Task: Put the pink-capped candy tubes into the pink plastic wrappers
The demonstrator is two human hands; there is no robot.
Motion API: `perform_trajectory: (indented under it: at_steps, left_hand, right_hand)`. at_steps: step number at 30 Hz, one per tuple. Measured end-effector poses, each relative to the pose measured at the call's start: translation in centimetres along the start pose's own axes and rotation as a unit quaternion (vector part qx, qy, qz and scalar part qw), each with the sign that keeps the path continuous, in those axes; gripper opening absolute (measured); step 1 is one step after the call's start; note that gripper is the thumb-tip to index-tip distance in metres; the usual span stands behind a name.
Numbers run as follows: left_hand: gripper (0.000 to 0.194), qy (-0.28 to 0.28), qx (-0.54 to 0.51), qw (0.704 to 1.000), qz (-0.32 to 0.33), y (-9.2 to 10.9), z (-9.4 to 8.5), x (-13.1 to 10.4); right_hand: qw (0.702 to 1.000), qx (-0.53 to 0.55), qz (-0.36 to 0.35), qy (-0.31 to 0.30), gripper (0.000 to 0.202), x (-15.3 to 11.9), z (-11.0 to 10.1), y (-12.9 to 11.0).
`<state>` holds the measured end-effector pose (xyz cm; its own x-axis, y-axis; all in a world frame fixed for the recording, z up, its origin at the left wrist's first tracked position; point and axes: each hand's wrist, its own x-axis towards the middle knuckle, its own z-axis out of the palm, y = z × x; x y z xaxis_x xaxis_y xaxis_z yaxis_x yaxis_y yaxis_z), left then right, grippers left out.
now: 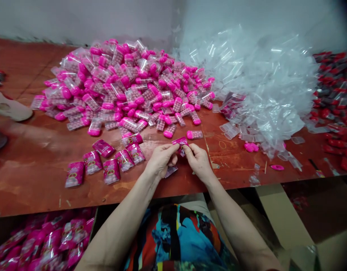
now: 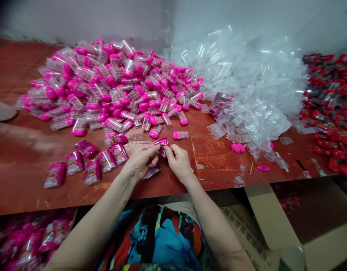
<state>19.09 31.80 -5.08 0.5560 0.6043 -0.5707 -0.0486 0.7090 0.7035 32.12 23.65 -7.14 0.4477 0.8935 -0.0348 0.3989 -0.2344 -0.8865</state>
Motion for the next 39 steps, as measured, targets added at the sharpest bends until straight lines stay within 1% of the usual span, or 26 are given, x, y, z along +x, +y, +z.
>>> perform_trajectory:
  at_steps: [3,5,6,7,9,10,12,13,15,17,18,19,20,21,22,23,25,27,29,31,36,39]
  left_hand:
    - [0.037,0.006,-0.007,1.0,0.0,0.0,-0.1,0.2]
    - [0.035,0.02,-0.007,1.0,0.009,0.1,-0.3,0.4]
    - [0.035,0.029,-0.008,0.999,0.013,0.2,-0.3,0.5]
    - [0.035,0.042,-0.01,0.999,0.018,0.3,-0.5,0.6]
    - [0.035,0.067,-0.022,0.997,0.024,0.6,-0.7,0.8]
    - [0.034,0.076,-0.031,0.996,0.025,0.8,-0.7,0.9]
    - [0.034,0.086,-0.055,0.995,0.023,1.1,-0.8,1.1]
    - [0.032,0.088,-0.067,0.994,0.019,1.2,-0.8,1.2]
    - [0.029,0.097,-0.089,0.991,0.007,1.4,-0.6,1.3]
    - [0.027,0.112,-0.112,0.987,-0.002,1.5,-0.4,1.3]
    - [0.026,0.119,-0.123,0.985,-0.005,1.5,-0.3,1.3]
    - [0.025,0.125,-0.134,0.983,-0.006,1.4,-0.3,1.4]
    - [0.024,0.129,-0.144,0.981,-0.005,1.3,-0.2,1.4]
    - [0.023,0.131,-0.153,0.979,-0.004,1.3,-0.2,1.4]
    - [0.022,0.134,-0.157,0.978,-0.005,1.2,-0.2,1.4]
    - [0.021,0.136,-0.159,0.978,-0.007,1.0,-0.2,1.4]
    - [0.021,0.136,-0.155,0.978,-0.01,0.8,-0.1,1.3]
    - [0.021,0.123,-0.144,0.982,-0.003,0.5,0.0,1.0]
    - [0.024,0.106,-0.13,0.986,0.012,0.2,0.3,0.6]
    - [0.026,0.095,-0.115,0.988,0.025,0.0,0.5,0.1]
    - [0.026,0.077,-0.13,0.987,0.057,-0.8,0.8,-0.6]
    - [0.027,0.05,-0.141,0.987,0.064,-1.4,0.7,-0.7]
  right_hand:
    - [1.0,-0.004,-0.017,-0.013,0.045,0.3,-0.4,0.0]
    - [0.998,-0.024,-0.045,-0.02,0.047,1.0,-1.1,0.3]
    - [0.997,-0.039,-0.062,-0.015,0.044,1.5,-1.5,0.7]
    - [0.994,-0.068,-0.08,-0.005,0.04,2.1,-2.1,1.1]
    - [0.981,-0.163,-0.107,0.016,0.028,3.4,-3.0,2.2]
    - [0.968,-0.222,-0.114,0.017,0.029,4.0,-3.4,2.8]
    - [0.938,-0.327,-0.114,-0.002,0.042,5.1,-3.9,4.0]
    - [0.93,-0.351,-0.105,-0.013,0.045,5.4,-3.9,4.5]
    - [0.93,-0.357,-0.086,-0.018,0.043,5.7,-3.8,5.0]
    - [0.936,-0.345,-0.073,0.0,0.04,5.2,-3.6,4.7]
    - [0.946,-0.318,-0.065,0.015,0.039,4.7,-3.5,4.4]
    - [0.962,-0.268,-0.052,0.029,0.038,4.0,-3.3,3.9]
    - [0.98,-0.192,-0.031,0.037,0.037,3.1,-3.2,3.4]
    - [0.995,-0.094,-0.002,0.037,0.034,2.2,-3.0,2.8]
    - [0.999,0.012,0.031,0.028,0.031,1.2,-2.8,2.2]
    - [0.992,0.104,0.062,0.015,0.027,0.2,-2.6,1.6]
    - [0.971,0.216,0.098,-0.002,0.024,-1.5,-2.0,0.5]
    - [0.954,0.275,0.117,0.008,0.027,-2.7,-1.3,-0.3]
    - [0.938,0.319,0.134,0.018,0.038,-3.3,-0.7,-0.9]
    - [0.923,0.354,0.148,0.022,0.044,-3.7,-0.2,-1.2]
    - [0.901,0.403,0.156,0.038,0.046,-4.4,0.5,-1.5]
    - [0.887,0.431,0.161,0.026,0.05,-4.8,0.4,-1.8]
